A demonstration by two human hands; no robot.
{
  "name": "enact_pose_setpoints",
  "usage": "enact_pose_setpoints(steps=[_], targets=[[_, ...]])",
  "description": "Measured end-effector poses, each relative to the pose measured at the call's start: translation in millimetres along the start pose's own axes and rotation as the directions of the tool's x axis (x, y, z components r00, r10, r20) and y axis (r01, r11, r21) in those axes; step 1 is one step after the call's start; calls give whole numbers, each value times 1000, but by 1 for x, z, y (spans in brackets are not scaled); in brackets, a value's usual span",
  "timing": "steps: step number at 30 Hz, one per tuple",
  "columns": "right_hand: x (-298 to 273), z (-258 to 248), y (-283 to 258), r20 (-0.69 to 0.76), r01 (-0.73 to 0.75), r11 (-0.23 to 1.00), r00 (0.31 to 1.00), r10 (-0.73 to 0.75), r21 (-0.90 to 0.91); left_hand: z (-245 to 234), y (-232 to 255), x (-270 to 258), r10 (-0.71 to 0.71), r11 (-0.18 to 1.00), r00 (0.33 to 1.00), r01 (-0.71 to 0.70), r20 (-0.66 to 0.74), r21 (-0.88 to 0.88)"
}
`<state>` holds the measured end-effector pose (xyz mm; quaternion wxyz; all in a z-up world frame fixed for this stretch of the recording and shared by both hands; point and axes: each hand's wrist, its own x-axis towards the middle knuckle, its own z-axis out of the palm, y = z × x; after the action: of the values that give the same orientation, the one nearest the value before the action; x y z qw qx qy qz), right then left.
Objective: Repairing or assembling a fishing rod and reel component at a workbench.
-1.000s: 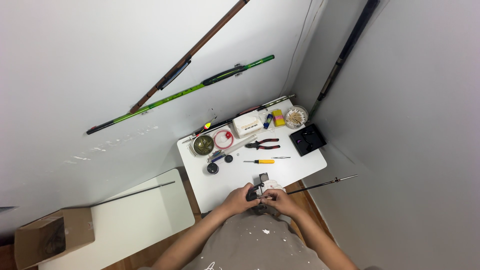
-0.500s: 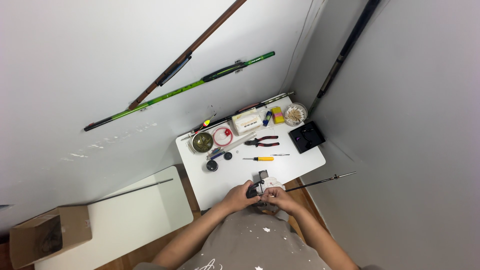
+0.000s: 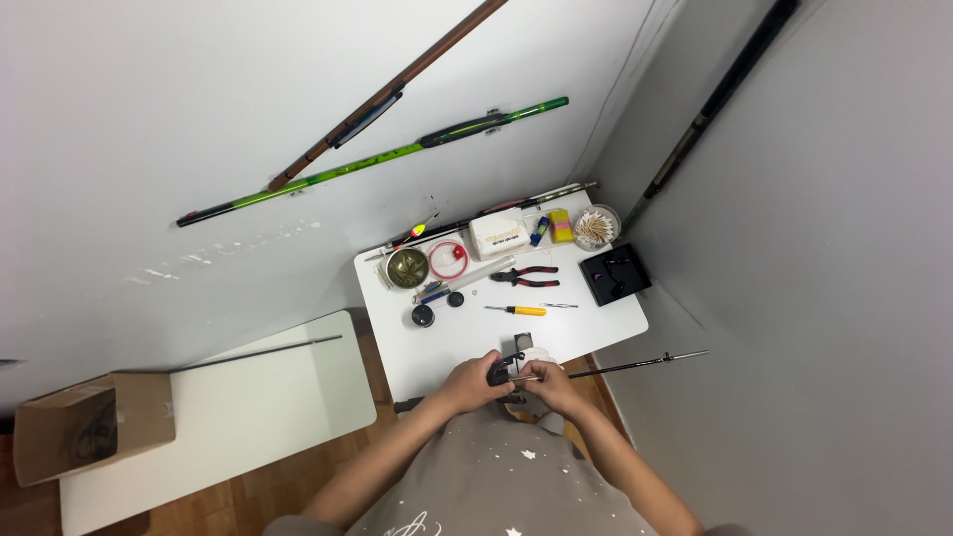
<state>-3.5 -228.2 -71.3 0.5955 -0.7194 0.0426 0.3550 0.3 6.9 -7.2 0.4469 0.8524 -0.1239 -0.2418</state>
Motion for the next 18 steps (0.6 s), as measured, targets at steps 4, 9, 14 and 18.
enact_pose_setpoints(steps=[4, 9, 14, 18], targets=[[12, -1, 20, 3, 90, 994, 996, -90, 61, 2, 0, 0, -21, 1000, 1000, 21, -14, 8], [8, -3, 8, 66, 92, 992, 993, -97, 82, 1, -1, 0, -28, 1000, 999, 28, -16, 12], [4, -12, 11, 173, 7, 1000, 985, -12, 30, 1, 3, -1, -59, 998, 998, 59, 10, 3], [-3, -13, 0, 222, -98, 987, 973, 68, 129, 1, 1, 1, -35, 999, 999, 35, -10, 8]])
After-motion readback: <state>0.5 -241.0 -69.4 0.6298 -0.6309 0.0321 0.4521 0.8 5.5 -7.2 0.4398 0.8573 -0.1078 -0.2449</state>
